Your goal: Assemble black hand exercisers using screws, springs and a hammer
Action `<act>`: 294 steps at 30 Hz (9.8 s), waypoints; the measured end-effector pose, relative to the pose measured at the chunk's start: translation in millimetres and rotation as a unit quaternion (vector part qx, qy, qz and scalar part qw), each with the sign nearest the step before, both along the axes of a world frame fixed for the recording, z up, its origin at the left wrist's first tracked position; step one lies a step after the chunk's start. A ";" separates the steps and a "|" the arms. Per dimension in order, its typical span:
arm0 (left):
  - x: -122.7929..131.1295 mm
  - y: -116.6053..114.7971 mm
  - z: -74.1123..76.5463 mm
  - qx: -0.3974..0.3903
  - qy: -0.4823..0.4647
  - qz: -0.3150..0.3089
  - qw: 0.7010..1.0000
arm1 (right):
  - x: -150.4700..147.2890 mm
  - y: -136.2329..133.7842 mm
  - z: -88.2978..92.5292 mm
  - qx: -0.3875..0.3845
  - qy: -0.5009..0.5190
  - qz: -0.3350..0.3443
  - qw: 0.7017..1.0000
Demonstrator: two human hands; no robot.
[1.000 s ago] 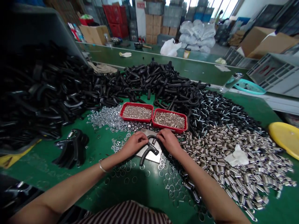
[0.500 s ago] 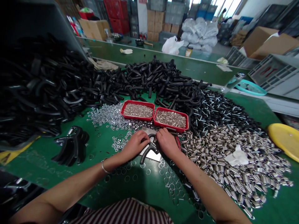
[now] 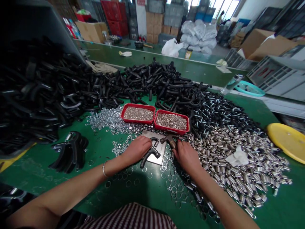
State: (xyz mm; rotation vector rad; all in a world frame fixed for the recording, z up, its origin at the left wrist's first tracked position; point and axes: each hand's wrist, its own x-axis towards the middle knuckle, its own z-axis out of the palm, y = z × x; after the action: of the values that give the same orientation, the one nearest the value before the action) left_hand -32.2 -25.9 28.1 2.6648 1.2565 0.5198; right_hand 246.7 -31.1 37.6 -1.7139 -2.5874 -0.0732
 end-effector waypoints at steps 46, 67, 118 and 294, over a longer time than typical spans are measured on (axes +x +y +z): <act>-10.2 -7.0 8.5 -0.111 -0.053 0.091 0.988 | 81.0 51.5 7.7 -0.019 0.315 -0.205 0.927; -22.9 -4.0 -12.5 -0.138 -0.079 0.105 0.982 | 19.6 -30.1 0.5 -0.047 0.075 -0.055 0.995; -83.8 148.1 33.4 -0.011 0.145 0.223 0.964 | -179.0 185.7 17.0 -0.016 0.104 0.182 0.978; -175.0 -101.2 68.2 -0.042 0.098 0.497 0.861 | -8.1 -13.5 -3.4 -0.253 0.310 -0.035 0.916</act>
State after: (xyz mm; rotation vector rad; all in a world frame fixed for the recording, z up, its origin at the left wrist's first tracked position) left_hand -207.2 -127.1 96.3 1.8231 2.6076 0.2625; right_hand 238.6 -44.7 34.2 -1.5841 -2.1560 1.0426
